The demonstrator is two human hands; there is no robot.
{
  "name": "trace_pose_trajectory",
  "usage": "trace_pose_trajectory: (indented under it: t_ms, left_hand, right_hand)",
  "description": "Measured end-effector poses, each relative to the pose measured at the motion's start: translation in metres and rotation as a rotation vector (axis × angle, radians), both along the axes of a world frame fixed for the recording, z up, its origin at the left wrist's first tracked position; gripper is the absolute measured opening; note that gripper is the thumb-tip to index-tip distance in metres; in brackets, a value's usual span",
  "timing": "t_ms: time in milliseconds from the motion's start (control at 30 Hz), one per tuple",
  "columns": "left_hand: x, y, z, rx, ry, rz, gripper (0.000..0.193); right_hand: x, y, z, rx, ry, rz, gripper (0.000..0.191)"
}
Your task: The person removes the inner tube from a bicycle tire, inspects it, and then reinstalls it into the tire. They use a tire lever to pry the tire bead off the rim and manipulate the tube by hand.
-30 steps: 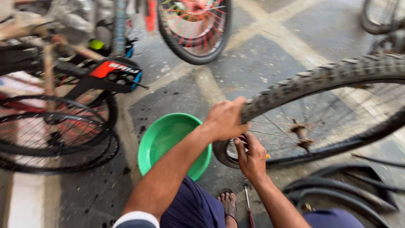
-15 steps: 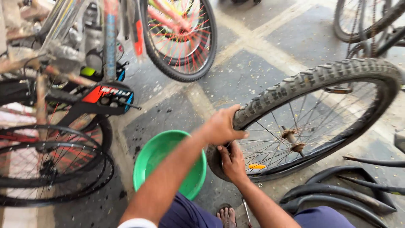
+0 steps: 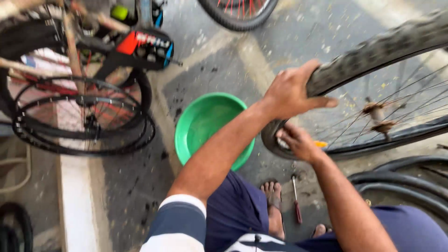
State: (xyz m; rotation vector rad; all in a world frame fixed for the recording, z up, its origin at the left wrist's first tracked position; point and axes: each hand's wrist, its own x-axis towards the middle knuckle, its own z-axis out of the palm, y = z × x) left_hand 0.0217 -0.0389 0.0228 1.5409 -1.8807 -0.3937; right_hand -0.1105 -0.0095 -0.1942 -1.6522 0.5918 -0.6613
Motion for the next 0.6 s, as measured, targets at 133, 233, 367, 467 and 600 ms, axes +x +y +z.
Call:
trace_pose_trajectory:
  t_ms: [133,233,367,467,600]
  left_hand:
    - [-0.002,-0.012,0.006,0.058,0.065,-0.135,0.075]
    - [-0.018,-0.01,0.011,0.058,0.04,-0.135,0.076]
    - [-0.045,-0.002,0.022,-0.168,0.056,-0.004,0.088]
    - [-0.036,0.012,0.036,-0.376,0.055,-0.09,0.084]
    - [-0.014,0.056,0.035,-0.284,-0.143,0.044,0.081]
  right_hand:
    - [0.017,0.027,0.011,-0.122,0.062,-0.35,0.021]
    - [0.028,0.048,0.025,-0.273,0.009,-0.554,0.015]
    - [0.016,0.036,0.052,-0.188,0.038,-0.541,0.014]
    - [-0.005,0.016,0.089,0.1,-0.279,-0.441,0.016]
    - [-0.029,-0.001,0.148,0.227,-0.691,-0.395,0.024]
